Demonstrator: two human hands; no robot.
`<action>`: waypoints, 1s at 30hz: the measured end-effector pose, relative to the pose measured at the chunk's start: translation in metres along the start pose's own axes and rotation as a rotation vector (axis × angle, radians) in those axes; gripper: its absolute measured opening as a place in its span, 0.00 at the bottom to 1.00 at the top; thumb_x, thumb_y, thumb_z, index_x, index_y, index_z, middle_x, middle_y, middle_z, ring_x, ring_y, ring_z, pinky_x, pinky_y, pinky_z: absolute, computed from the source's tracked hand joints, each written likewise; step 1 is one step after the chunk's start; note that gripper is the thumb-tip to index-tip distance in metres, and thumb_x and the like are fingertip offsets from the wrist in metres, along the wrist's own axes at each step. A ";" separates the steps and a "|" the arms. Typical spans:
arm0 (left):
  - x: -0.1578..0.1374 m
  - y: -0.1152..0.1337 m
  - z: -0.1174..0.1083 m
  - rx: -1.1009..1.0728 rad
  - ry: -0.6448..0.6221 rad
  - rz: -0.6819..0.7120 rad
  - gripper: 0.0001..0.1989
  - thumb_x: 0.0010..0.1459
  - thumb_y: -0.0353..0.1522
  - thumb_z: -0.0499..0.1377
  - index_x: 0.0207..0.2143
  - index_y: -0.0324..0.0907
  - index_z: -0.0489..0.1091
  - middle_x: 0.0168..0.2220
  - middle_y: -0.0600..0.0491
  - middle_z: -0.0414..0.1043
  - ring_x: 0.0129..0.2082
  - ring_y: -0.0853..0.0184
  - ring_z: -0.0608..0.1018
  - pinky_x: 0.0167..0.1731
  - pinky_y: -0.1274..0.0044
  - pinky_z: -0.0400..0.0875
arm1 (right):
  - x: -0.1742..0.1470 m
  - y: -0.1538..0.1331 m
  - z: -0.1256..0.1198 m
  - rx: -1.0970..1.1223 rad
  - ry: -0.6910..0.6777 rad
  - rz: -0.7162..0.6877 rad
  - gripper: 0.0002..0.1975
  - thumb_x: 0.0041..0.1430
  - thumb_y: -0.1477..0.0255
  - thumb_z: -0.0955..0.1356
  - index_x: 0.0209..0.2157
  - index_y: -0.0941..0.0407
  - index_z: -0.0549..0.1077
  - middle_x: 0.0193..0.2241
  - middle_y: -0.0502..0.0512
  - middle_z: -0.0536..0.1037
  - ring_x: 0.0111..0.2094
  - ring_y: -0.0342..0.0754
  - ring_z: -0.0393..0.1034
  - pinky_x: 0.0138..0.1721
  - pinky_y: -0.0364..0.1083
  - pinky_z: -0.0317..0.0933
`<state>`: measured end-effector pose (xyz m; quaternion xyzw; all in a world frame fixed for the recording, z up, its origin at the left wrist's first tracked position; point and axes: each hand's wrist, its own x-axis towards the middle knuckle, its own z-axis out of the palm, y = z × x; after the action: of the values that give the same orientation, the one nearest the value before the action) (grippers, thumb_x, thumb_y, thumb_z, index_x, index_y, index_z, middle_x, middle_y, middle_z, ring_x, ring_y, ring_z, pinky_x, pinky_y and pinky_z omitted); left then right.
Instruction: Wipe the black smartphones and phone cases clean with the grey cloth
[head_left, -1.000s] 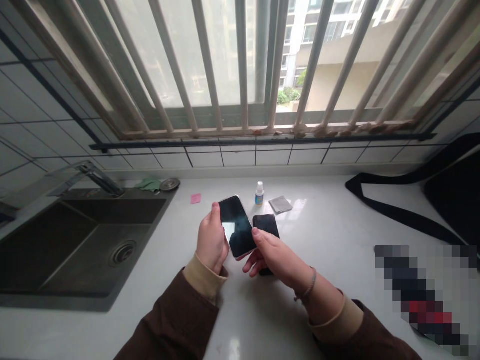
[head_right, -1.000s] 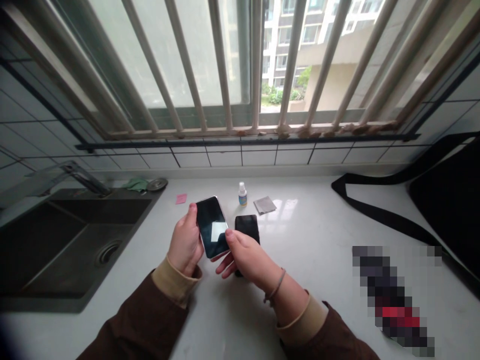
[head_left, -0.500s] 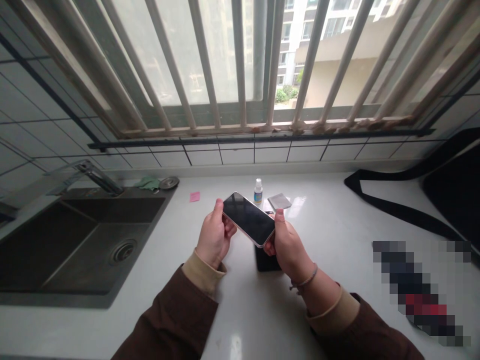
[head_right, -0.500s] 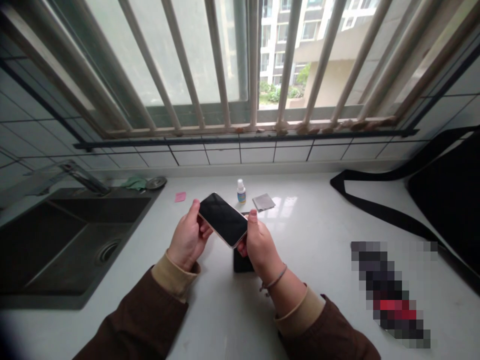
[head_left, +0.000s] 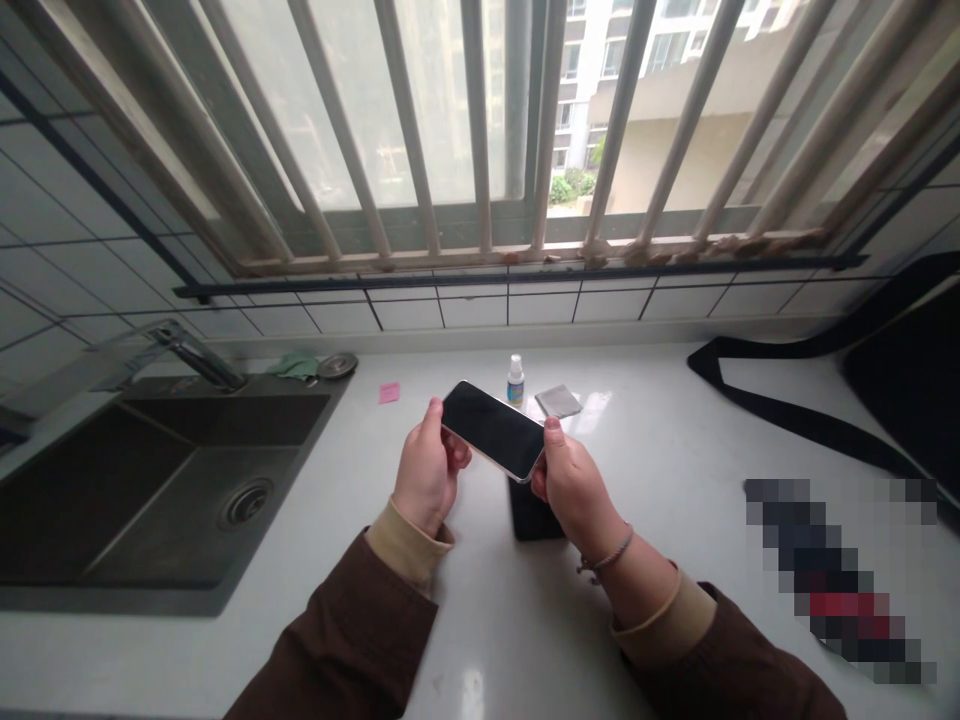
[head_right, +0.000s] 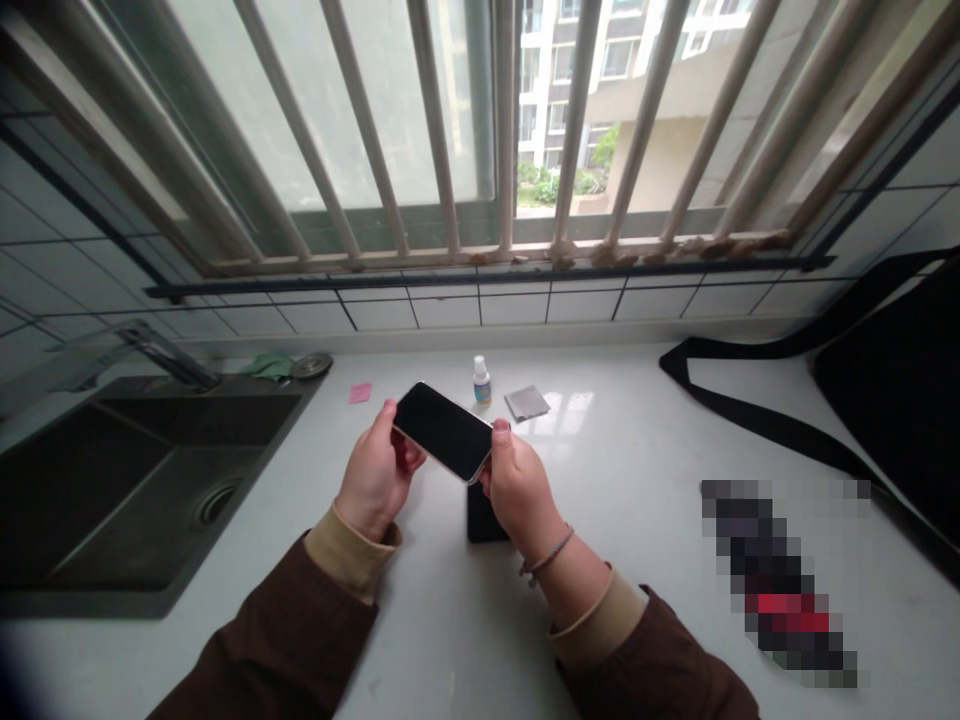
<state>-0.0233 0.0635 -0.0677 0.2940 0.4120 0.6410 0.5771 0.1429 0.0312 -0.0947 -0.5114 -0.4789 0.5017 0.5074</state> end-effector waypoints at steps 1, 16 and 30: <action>-0.001 -0.001 0.000 0.014 -0.009 0.008 0.23 0.65 0.47 0.64 0.25 0.44 0.61 0.16 0.62 0.57 0.14 0.74 0.61 0.15 0.81 0.55 | 0.001 0.001 -0.001 -0.016 0.029 -0.003 0.38 0.68 0.37 0.55 0.18 0.52 0.62 0.12 0.48 0.61 0.16 0.43 0.55 0.18 0.44 0.48; -0.001 -0.006 -0.003 0.166 0.041 0.075 0.27 0.69 0.52 0.56 0.23 0.44 0.60 0.14 0.60 0.58 0.14 0.74 0.58 0.15 0.80 0.51 | -0.001 0.002 0.005 0.050 -0.324 0.081 0.39 0.65 0.36 0.60 0.17 0.54 0.63 0.12 0.46 0.60 0.14 0.38 0.52 0.17 0.41 0.46; -0.003 -0.002 -0.006 0.186 0.071 0.132 0.29 0.67 0.54 0.57 0.22 0.45 0.56 0.15 0.61 0.54 0.15 0.75 0.58 0.15 0.81 0.52 | -0.002 -0.007 -0.001 0.000 -0.287 0.156 0.46 0.64 0.32 0.47 0.21 0.56 0.69 0.14 0.50 0.66 0.14 0.41 0.59 0.18 0.42 0.51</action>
<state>-0.0271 0.0596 -0.0723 0.3496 0.4697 0.6467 0.4889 0.1439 0.0293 -0.0875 -0.4701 -0.5054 0.6074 0.3933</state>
